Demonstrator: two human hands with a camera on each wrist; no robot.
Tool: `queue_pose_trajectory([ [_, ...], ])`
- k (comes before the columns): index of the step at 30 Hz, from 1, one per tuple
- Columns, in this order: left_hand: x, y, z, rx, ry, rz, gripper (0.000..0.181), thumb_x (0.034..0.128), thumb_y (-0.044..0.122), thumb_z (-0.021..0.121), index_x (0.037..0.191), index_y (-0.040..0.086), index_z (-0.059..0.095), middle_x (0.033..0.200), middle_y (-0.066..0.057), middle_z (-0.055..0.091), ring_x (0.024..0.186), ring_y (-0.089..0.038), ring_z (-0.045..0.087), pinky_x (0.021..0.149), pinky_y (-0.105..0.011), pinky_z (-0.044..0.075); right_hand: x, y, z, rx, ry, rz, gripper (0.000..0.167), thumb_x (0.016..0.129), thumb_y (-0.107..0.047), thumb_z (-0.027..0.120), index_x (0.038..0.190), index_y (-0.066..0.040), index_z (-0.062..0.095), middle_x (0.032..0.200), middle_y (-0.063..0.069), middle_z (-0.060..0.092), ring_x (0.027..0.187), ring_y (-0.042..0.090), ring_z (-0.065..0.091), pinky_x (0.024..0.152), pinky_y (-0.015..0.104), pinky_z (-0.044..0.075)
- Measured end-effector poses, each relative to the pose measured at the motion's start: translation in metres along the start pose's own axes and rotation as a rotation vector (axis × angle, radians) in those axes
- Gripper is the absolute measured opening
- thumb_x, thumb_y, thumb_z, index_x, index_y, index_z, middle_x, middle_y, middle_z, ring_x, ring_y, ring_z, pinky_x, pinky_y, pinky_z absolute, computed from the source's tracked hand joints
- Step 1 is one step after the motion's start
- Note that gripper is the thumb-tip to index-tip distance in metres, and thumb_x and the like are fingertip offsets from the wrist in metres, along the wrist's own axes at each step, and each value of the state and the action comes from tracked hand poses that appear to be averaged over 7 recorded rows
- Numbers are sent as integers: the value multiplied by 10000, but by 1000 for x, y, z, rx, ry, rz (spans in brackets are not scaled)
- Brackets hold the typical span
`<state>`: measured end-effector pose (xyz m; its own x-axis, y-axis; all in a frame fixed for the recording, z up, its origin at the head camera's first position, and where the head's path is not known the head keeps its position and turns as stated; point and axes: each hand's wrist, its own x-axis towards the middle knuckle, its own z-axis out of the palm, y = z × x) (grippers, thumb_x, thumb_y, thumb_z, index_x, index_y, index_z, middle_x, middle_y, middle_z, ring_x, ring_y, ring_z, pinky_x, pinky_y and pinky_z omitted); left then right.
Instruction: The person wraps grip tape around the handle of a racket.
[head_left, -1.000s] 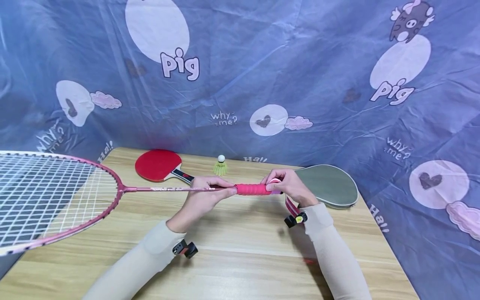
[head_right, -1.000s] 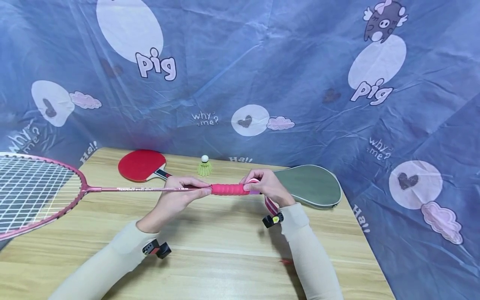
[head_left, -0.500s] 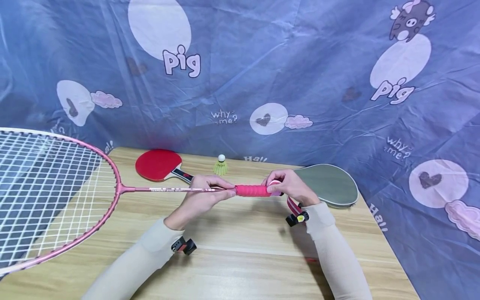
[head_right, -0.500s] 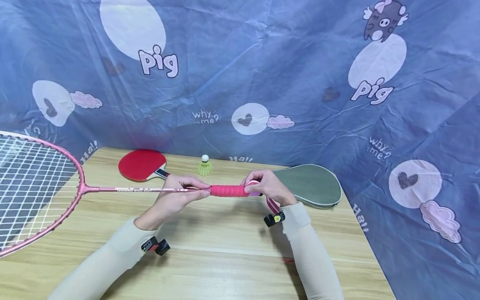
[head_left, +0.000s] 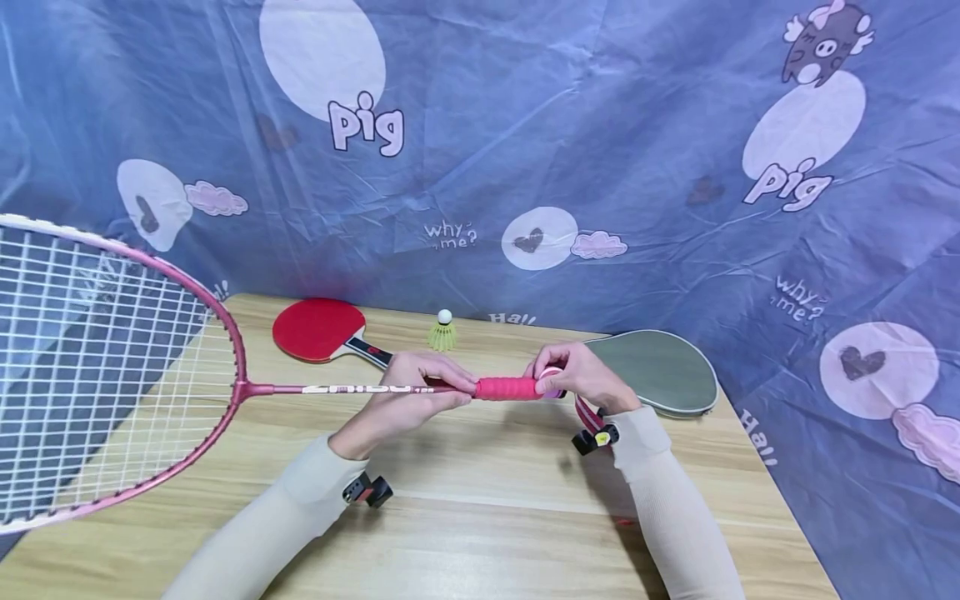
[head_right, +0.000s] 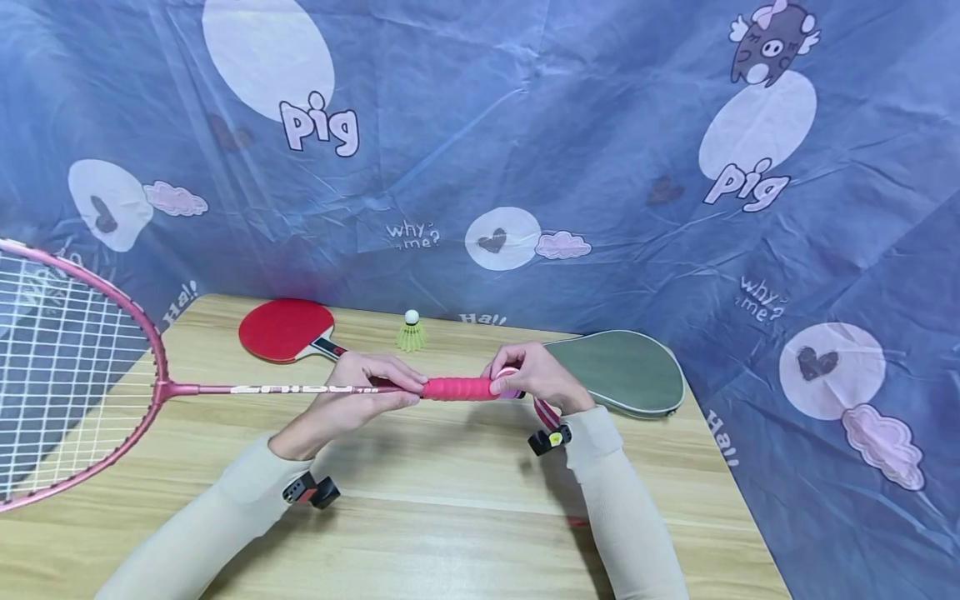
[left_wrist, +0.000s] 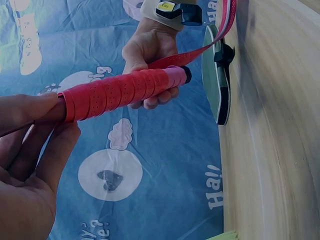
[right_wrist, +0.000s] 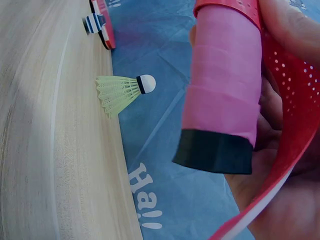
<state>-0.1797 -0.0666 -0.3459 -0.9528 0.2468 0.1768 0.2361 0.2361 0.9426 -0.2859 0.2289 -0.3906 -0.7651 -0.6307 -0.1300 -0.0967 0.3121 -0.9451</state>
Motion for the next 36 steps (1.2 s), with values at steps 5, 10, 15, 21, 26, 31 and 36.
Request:
queue_pose_trajectory([
  [5,2,1,-3,-53,-44,-1,146,793,35,823,865,161,834,1002,14,798,1027,-152,692,895,-254,527,1,1,1,34,-56,-7,248,774,-59,833,829,35,610,1001,-2,764,870,126,682,614,239,536],
  [10,4,1,-2,-139,-5,-24,186,819,46,817,999,93,811,1058,-88,792,964,-132,718,810,-218,584,2,0,1,53,-7,-32,244,772,-37,822,766,-2,581,962,-31,774,830,116,672,580,227,509],
  [15,8,1,2,-170,163,-106,246,828,122,837,1063,70,785,1024,-133,790,817,-77,736,718,-212,603,3,-3,2,59,89,-25,225,774,-50,830,737,-82,610,944,-62,779,784,99,662,550,209,498],
  [21,9,1,4,-134,260,-191,231,801,226,873,994,113,815,903,-95,805,768,-115,764,719,-258,624,4,-7,6,99,168,-17,200,772,-55,835,741,-93,642,946,-53,790,764,103,671,550,223,500],
  [26,8,-2,6,-102,310,-257,268,786,231,883,1017,111,818,900,-88,808,790,-96,769,725,-217,606,3,-6,6,82,173,-21,185,770,-60,838,759,-94,657,966,-49,789,803,116,689,577,219,525],
  [31,8,-2,4,-80,314,-297,229,791,213,879,1004,149,825,926,-72,811,823,-85,760,739,-214,586,3,-4,2,76,93,-28,142,798,-7,795,799,-46,659,1006,-30,784,873,141,708,632,243,590],
  [36,9,2,-1,-52,290,-283,210,801,166,864,1007,150,825,938,-72,810,817,-81,729,708,-224,555,3,-4,0,99,70,-35,90,807,14,763,832,-24,686,1017,-12,786,929,166,726,680,259,612],
])
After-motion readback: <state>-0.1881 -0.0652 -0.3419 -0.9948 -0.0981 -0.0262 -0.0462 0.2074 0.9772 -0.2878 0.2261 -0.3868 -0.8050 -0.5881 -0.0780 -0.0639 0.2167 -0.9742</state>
